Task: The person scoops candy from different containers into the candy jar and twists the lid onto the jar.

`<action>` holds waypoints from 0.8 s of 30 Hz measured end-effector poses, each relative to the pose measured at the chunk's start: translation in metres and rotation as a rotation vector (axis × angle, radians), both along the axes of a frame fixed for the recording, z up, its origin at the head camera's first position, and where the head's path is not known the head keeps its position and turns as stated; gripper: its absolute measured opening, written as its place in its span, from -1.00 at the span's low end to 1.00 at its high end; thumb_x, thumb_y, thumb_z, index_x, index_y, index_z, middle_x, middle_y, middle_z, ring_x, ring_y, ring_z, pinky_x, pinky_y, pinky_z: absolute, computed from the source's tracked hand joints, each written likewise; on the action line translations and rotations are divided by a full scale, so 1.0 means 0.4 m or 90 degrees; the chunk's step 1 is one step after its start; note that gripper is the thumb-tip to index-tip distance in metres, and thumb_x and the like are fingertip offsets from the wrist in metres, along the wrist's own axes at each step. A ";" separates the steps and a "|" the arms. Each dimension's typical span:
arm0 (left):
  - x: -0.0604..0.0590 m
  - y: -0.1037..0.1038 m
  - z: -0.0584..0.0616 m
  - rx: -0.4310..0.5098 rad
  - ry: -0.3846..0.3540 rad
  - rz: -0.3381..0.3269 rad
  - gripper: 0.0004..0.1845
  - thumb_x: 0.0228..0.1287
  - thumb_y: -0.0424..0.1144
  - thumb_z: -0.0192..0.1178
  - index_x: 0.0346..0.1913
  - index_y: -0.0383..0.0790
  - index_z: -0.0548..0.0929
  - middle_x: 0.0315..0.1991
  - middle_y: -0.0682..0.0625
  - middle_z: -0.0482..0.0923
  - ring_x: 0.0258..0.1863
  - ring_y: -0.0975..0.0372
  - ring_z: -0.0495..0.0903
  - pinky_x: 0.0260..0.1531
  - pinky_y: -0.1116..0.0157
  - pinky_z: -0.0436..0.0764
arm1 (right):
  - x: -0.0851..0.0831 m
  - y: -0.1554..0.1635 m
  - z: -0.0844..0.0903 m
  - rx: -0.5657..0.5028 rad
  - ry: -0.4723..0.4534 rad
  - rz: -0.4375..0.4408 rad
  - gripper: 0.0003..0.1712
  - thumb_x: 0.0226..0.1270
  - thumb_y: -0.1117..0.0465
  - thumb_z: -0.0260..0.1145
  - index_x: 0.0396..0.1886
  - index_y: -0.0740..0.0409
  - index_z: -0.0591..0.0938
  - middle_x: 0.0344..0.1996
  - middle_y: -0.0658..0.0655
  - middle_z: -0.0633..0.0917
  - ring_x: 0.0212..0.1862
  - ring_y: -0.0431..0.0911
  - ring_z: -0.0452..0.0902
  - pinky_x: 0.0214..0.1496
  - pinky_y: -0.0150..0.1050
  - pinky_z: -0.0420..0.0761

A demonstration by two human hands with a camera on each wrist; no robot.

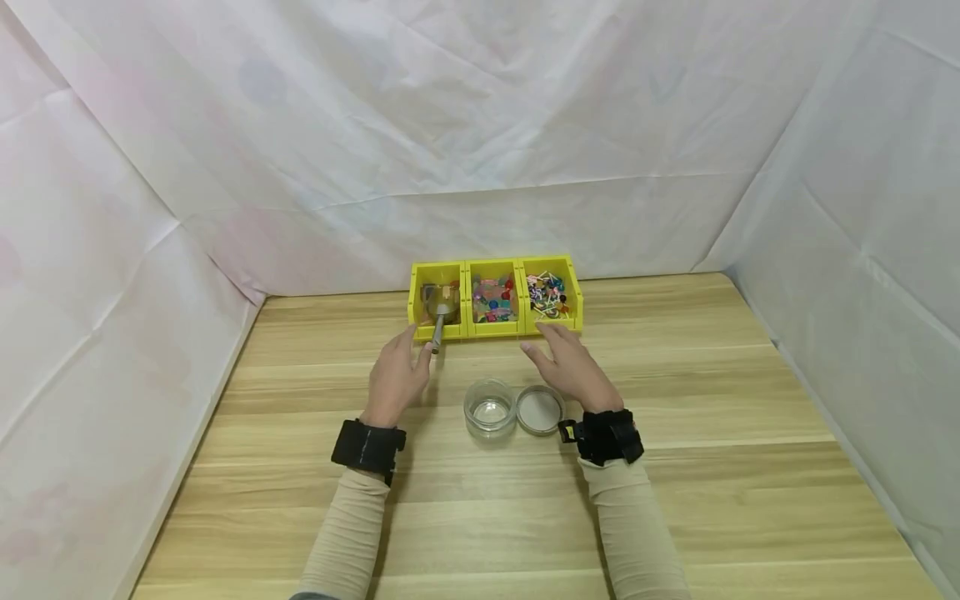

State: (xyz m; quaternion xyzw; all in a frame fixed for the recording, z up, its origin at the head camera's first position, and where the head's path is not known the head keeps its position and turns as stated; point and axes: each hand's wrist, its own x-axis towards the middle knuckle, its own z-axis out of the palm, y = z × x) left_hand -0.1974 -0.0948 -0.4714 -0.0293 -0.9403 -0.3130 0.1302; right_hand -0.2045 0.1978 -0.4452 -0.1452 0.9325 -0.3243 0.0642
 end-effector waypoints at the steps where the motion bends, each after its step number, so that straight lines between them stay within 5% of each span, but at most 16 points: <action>1: 0.000 -0.001 -0.001 0.004 0.003 0.003 -0.45 0.45 -0.07 0.14 0.38 -0.25 0.43 0.24 -0.28 0.52 0.19 -0.13 0.53 0.07 -0.08 0.58 | -0.002 -0.002 0.000 0.000 0.001 0.003 -0.21 0.57 -0.20 -0.05 0.53 0.25 0.19 0.47 0.37 0.24 0.51 0.28 0.03 0.48 0.24 0.09; 13: 0.002 -0.019 0.009 0.027 -0.020 0.015 -0.45 0.45 -0.07 0.13 0.36 -0.31 0.44 0.21 -0.29 0.54 0.14 -0.11 0.58 -0.02 -0.06 0.63 | -0.014 -0.021 0.006 -0.025 -0.010 0.040 -0.30 0.57 -0.08 0.05 0.48 0.29 0.27 0.40 0.35 0.36 0.27 0.25 0.45 0.26 0.15 0.46; 24: 0.000 -0.033 0.005 0.047 -0.016 0.015 -0.46 0.44 -0.13 0.15 0.34 -0.38 0.44 0.21 -0.34 0.53 0.13 -0.15 0.58 0.04 -0.05 0.61 | -0.030 -0.048 -0.001 -0.058 -0.023 0.069 -0.38 0.57 -0.03 0.07 0.40 0.31 0.38 0.31 0.33 0.48 0.20 0.21 0.52 0.20 0.08 0.53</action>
